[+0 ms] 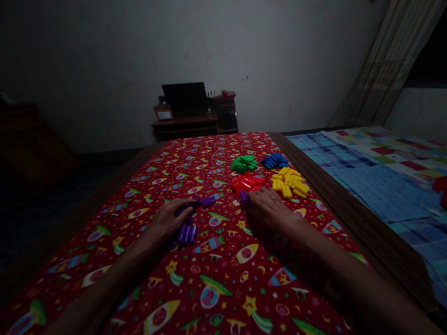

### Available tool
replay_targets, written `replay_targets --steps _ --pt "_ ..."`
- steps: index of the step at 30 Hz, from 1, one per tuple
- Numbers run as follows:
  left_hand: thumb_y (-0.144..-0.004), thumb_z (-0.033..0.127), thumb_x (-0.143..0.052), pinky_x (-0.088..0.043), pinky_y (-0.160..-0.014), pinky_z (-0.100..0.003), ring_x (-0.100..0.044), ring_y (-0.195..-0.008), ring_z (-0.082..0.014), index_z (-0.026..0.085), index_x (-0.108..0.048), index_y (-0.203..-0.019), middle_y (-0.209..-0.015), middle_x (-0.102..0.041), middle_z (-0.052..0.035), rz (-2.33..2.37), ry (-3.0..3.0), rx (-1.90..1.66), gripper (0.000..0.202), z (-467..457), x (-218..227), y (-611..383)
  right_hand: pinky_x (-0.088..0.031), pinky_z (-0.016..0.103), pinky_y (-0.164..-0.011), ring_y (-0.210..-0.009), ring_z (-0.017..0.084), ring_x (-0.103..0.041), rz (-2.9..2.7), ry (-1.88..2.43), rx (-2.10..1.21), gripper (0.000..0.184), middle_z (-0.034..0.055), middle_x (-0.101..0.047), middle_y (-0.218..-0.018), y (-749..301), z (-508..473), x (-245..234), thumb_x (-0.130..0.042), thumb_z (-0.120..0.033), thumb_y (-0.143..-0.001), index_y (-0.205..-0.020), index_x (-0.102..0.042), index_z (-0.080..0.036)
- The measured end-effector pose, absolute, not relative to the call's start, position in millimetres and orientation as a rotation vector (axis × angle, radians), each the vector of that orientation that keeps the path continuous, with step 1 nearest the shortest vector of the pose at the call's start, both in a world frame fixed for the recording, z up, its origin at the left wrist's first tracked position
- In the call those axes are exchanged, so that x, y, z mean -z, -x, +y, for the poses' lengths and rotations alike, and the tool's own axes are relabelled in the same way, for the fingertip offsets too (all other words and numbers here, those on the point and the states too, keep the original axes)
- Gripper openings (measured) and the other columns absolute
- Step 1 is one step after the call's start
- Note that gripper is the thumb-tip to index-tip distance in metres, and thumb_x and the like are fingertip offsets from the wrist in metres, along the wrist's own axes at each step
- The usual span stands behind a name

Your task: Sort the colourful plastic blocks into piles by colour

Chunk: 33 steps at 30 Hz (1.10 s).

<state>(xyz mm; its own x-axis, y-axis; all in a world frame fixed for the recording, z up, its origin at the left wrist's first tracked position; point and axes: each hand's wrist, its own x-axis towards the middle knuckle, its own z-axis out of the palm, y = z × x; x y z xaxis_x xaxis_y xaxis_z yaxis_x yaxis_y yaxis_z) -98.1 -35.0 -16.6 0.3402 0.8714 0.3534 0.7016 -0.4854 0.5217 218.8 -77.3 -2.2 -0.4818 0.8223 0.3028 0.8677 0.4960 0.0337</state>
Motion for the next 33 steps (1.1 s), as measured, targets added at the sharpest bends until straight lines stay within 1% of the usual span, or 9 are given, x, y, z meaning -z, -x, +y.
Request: replay_targets --steps 3,5,9,11,13,18,25,29,33 --pt "-0.082 0.039 -0.052 -0.053 -0.083 -0.035 -0.069 -0.089 -0.0238 0.021 -0.071 -0.095 -0.099 -0.074 -0.0064 1.426 -2.263 -0.905 0.029 -38 10 99 -0.028 0.028 -0.06 -0.067 0.016 -0.051 -2.572 1.511 0.184 0.02 0.0065 -0.063 -0.076 -224 -79 -8 -0.045 -0.017 -0.091 -0.088 -0.064 -0.015" --pt "-0.079 0.036 -0.054 -0.053 -0.08 -0.034 -0.069 -0.087 -0.0234 0.021 -0.069 -0.092 -0.095 -0.074 -0.0057 1.428 -2.243 -0.947 0.025 -39 9 98 -0.026 0.028 -0.059 -0.064 0.015 -0.049 -2.579 1.523 0.158 0.022 0.0059 -0.062 -0.073 -222 -81 -11 -0.045 -0.021 -0.093 -0.083 -0.064 -0.016" --pt "-0.077 0.034 -0.058 -0.054 -0.078 -0.033 -0.069 -0.084 -0.0224 0.02 -0.066 -0.095 -0.092 -0.074 -0.0051 1.438 -2.228 -1.018 0.024 -39 9 95 -0.035 0.03 -0.073 -0.084 0.021 -0.057 -2.473 1.435 0.269 0.025 0.0109 -0.067 -0.09 -215 -88 3 -0.052 -0.034 -0.092 -0.102 -0.064 -0.015" --pt "-0.078 0.035 -0.059 -0.054 -0.078 -0.033 -0.069 -0.084 -0.0219 0.021 -0.065 -0.1 -0.092 -0.074 -0.0049 1.443 -2.229 -1.038 0.027 -39 10 94 -0.037 0.034 -0.085 -0.098 0.024 -0.056 -2.418 1.373 0.331 0.031 0.0135 -0.067 -0.106 -213 -91 16 -0.052 -0.033 -0.092 -0.116 -0.061 -0.015" --pt "-0.079 0.036 -0.058 -0.054 -0.079 -0.033 -0.069 -0.084 -0.0218 0.02 -0.064 -0.104 -0.093 -0.074 -0.0052 1.434 -2.241 -1.053 0.03 -39 11 93 -0.037 0.035 -0.089 -0.102 0.023 -0.055 -2.429 1.32 0.312 0.033 0.0129 -0.066 -0.111 -211 -92 23 -0.05 -0.03 -0.092 -0.12 -0.059 -0.016" --pt "-0.08 0.037 -0.057 -0.054 -0.079 -0.033 -0.069 -0.085 -0.022 0.018 -0.065 -0.106 -0.094 -0.074 -0.0068 1.39 -2.267 -1.111 0.034 -39 12 94 -0.036 0.026 -0.069 -0.077 0.017 -0.057 -2.502 1.409 0.091 0.021 0.0081 -0.068 -0.083 -218 -81 -7 -0.049 -0.019 -0.089 -0.097 -0.068 -0.015" --pt "-0.082 0.036 -0.057 -0.054 -0.081 -0.034 -0.069 -0.088 -0.0221 0.02 -0.068 -0.1 -0.099 -0.073 -0.0066 1.349 -2.305 -1.083 0.027 -45 8 90 -0.034 0.022 -0.058 -0.069 0.015 -0.058 -2.529 1.777 -0.26 0.024 0.0062 -0.07 -0.082 -256 -76 -53 -0.056 -0.011 -0.078 -0.096 -0.072 -0.016" --pt "-0.083 0.035 -0.056 -0.054 -0.078 -0.032 -0.069 -0.087 -0.0213 0.02 -0.069 -0.096 -0.098 -0.073 -0.0062 1.325 -2.302 -1.083 0.023 -54 2 83 -0.036 0.021 -0.058 -0.069 0.014 -0.058 -2.562 1.669 -0.398 0.02 0.0055 -0.07 -0.082 -266 -77 -56 -0.056 -0.02 -0.083 -0.094 -0.072 -0.016" --pt "-0.082 0.036 -0.06 -0.054 -0.075 -0.03 -0.069 -0.083 -0.0194 0.021 -0.07 -0.094 -0.094 -0.074 -0.0042 1.263 -2.278 -1.137 0.021 -66 -5 70 -0.037 0.023 -0.06 -0.067 0.015 -0.057 -2.435 1.528 -0.273 0.019 0.007 -0.069 -0.079 -262 -78 -55 -0.055 -0.022 -0.085 -0.088 -0.072 -0.014"
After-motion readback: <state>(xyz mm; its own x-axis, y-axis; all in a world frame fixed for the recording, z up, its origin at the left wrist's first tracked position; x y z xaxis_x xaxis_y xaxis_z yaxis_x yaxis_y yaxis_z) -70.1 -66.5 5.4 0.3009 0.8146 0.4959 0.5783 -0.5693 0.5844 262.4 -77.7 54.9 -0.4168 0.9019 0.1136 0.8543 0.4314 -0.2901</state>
